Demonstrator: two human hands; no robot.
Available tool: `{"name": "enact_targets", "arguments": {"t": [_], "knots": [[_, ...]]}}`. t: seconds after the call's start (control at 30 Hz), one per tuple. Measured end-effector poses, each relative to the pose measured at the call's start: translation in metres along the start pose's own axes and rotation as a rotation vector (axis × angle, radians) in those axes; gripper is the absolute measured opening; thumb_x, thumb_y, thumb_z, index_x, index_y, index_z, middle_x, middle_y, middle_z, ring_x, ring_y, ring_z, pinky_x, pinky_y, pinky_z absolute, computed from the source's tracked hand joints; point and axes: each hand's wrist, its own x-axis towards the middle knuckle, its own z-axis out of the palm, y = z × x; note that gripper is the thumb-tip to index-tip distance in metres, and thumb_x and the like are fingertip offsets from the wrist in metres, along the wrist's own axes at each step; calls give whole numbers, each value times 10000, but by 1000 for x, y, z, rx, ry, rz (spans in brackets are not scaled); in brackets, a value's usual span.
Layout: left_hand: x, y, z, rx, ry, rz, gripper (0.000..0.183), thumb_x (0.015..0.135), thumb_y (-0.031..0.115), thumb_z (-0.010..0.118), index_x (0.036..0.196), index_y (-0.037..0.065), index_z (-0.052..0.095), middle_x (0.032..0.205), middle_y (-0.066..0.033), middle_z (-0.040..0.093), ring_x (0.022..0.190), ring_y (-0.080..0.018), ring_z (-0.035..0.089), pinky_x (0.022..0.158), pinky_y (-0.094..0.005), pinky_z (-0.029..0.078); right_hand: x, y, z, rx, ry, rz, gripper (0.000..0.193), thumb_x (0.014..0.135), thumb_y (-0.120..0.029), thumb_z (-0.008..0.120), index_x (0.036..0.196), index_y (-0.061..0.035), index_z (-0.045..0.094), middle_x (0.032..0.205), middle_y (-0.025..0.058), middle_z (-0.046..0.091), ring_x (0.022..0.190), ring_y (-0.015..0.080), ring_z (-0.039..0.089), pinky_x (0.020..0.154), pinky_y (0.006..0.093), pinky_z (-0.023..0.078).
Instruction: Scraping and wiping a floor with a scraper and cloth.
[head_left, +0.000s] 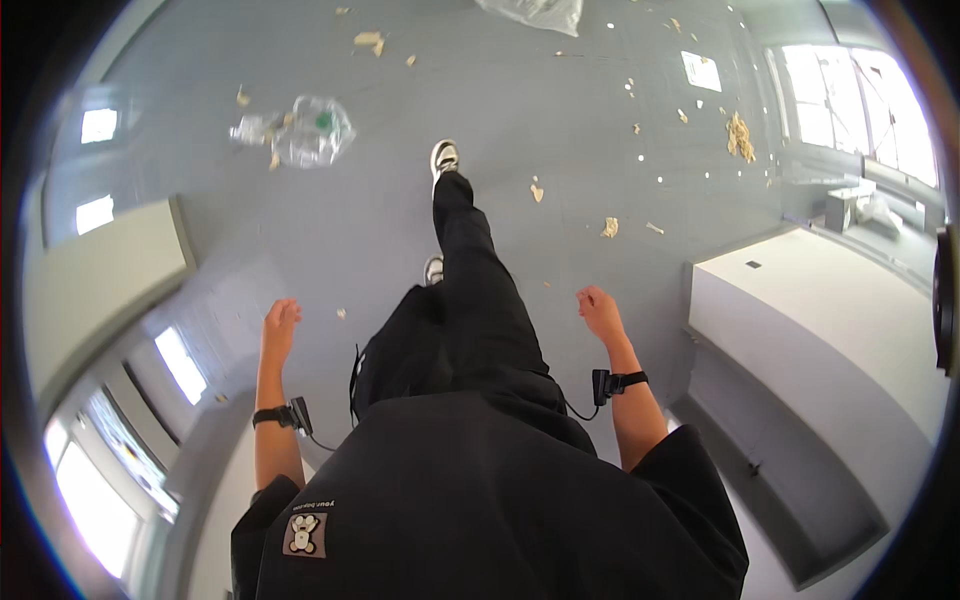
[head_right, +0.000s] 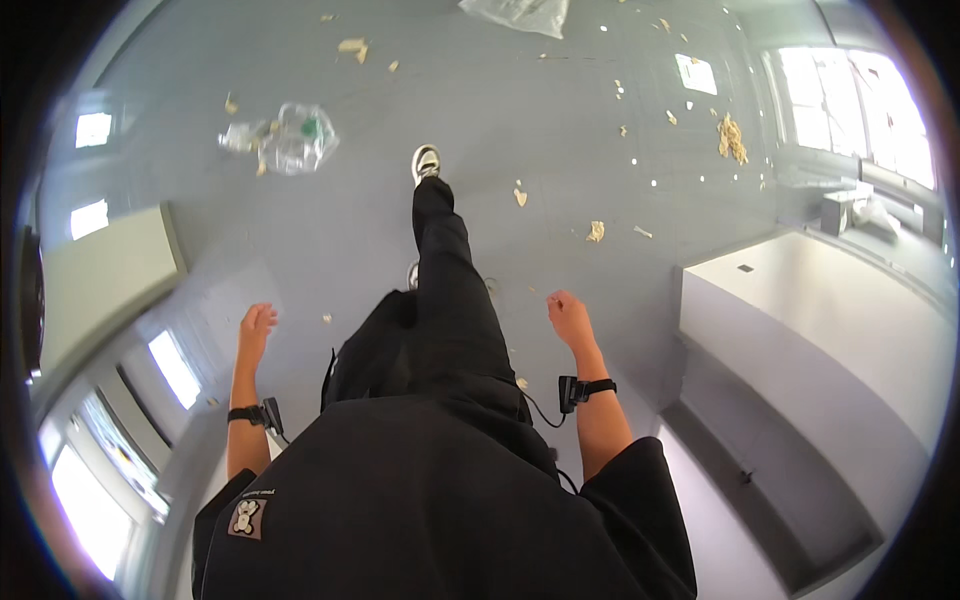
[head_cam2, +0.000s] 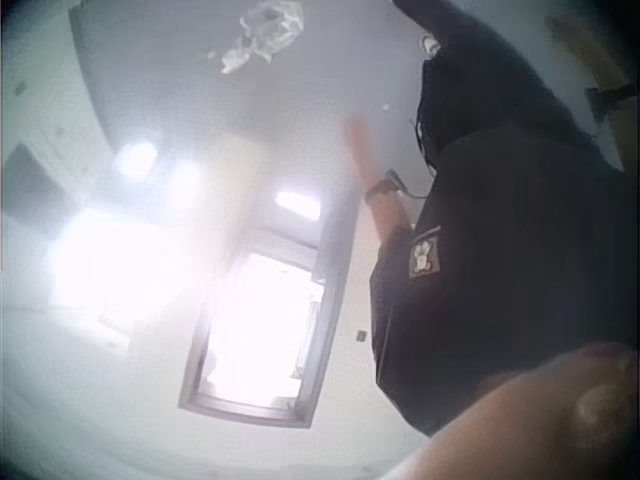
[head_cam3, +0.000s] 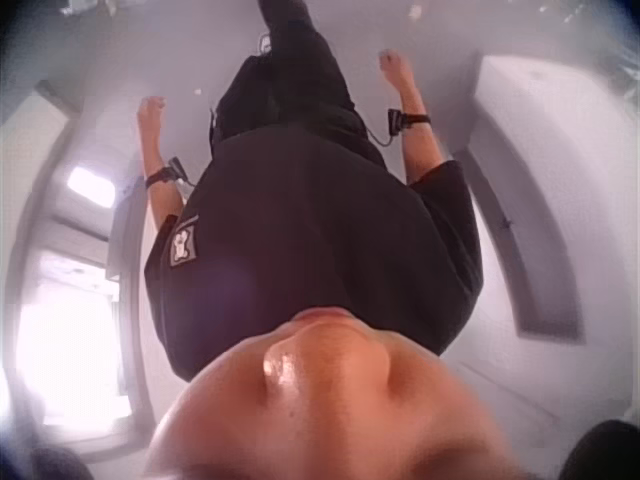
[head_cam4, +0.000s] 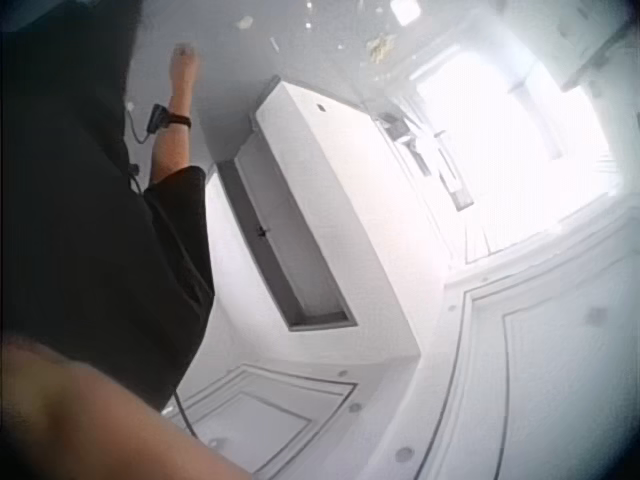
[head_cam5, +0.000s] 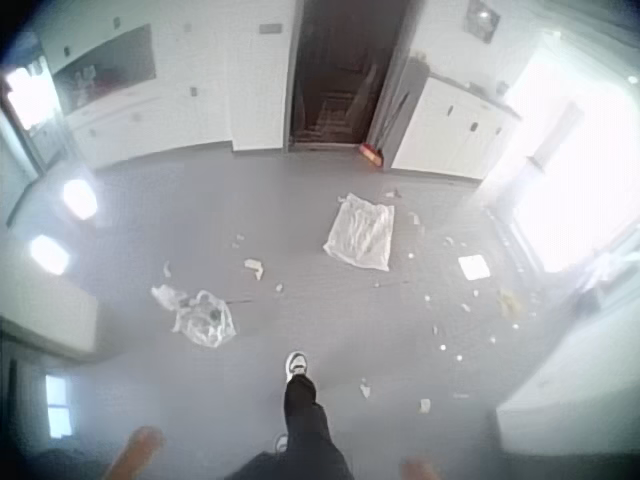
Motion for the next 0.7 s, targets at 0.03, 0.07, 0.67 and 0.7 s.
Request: {"name": "enact_targets", "arguments": {"t": [0.03,0.07,0.67,0.7], "knots": [[-16,-20,-12,-18,54,63,348,1059,345,584,1186,31,662,994,-37,702,877,-130,655,789,-291,517,-12,-8,8,-131,-42,-139,237,1022,-215,581,1005,2,676,749,117,681,712,234,692,690,385,529],[-30,-58,-8,109,17,164,297,1053,292,597,1178,31,662,994,-38,698,873,-146,656,805,-313,527,-25,-14,9,-130,-70,-163,237,1022,-215,581,1005,2,676,749,117,681,712,234,692,690,385,529],[-354,-282,219,-118,26,-263,430,1041,386,569,1224,12,674,1101,-104,753,993,-211,731,859,-352,554,-243,242,53,7,-245,-196,240,1021,-212,567,1104,-30,700,730,94,653,673,197,613,662,357,497],[-374,-294,229,-90,45,-225,428,1040,380,568,1225,9,674,1096,-104,751,994,-212,729,866,-357,555,-263,273,54,-63,-219,-209,245,1020,-223,574,1109,-35,703,751,125,667,697,246,641,684,383,510]]}}
